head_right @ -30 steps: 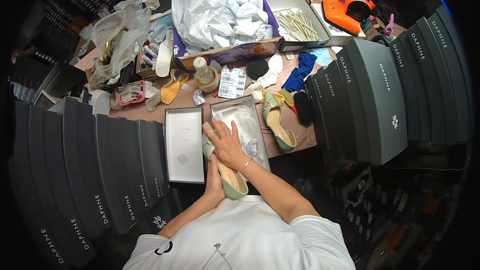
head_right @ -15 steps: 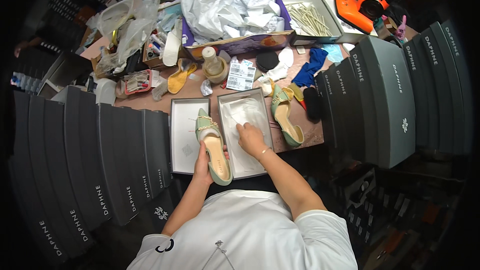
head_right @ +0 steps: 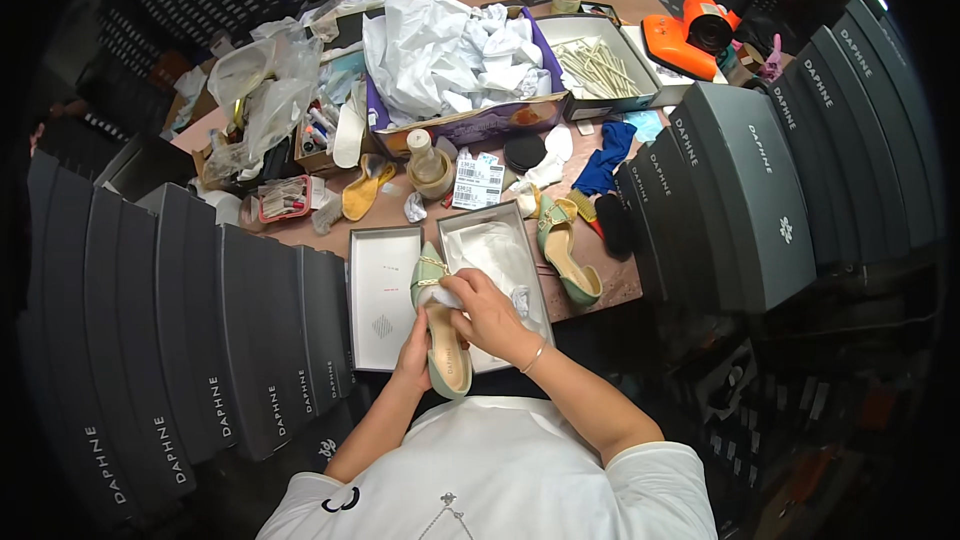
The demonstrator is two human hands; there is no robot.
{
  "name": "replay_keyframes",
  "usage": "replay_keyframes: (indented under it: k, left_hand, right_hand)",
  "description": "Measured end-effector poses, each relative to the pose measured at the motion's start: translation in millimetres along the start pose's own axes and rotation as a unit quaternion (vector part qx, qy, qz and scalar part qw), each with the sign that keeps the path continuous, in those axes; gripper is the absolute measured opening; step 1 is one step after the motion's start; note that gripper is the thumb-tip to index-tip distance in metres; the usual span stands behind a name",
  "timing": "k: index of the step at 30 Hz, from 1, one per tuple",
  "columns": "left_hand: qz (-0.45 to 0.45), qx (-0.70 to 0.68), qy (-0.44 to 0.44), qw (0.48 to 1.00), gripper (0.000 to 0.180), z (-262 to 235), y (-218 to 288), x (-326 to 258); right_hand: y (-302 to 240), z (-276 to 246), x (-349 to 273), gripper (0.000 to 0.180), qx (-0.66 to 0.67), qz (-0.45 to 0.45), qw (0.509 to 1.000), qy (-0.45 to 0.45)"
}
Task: Packaging finished shoes into branded boxes, including wiping, wrapping, and adding inserts.
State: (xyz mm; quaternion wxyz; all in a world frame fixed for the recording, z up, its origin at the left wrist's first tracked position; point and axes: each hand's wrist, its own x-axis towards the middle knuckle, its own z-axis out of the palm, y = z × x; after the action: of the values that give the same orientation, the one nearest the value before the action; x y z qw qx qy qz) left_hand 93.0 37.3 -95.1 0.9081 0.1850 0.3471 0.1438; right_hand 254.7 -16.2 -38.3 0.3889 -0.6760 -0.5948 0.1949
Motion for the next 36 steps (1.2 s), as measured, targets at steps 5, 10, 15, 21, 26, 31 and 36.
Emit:
replay_keyframes:
  k: [5,10,15,21,26,31,36]
  left_hand:
    - [-0.047,-0.031,-0.007,0.998,0.058,12,-16,-23]
    - [-0.066,-0.043,0.003,0.997,0.059,6,-22,-41]
    - [-0.057,-0.036,0.014,0.998,0.064,13,-23,-41]
    - [-0.057,-0.015,0.024,0.998,0.068,17,-28,-27]
    - [0.054,-0.089,0.105,0.989,0.063,0,-8,-18]
    - [0.105,-0.011,0.207,0.973,0.044,-18,19,-9]
    - [0.106,0.078,0.243,0.961,0.034,-34,21,28]
  right_hand:
    - [12,42,-13,0.036,-0.146,-0.054,0.988,0.014]
    - [5,52,-29,0.03,-0.184,-0.1,0.977,0.03]
    - [3,43,-29,0.033,-0.171,-0.097,0.979,0.051]
    - [11,17,-30,0.035,-0.1,-0.079,0.991,0.026]
    - [59,-40,-26,0.028,0.045,0.117,0.985,0.122]
    - [91,-75,-1,0.024,0.057,0.081,0.985,-0.138]
    - [144,20,-39,0.016,-0.264,-0.092,0.912,-0.301]
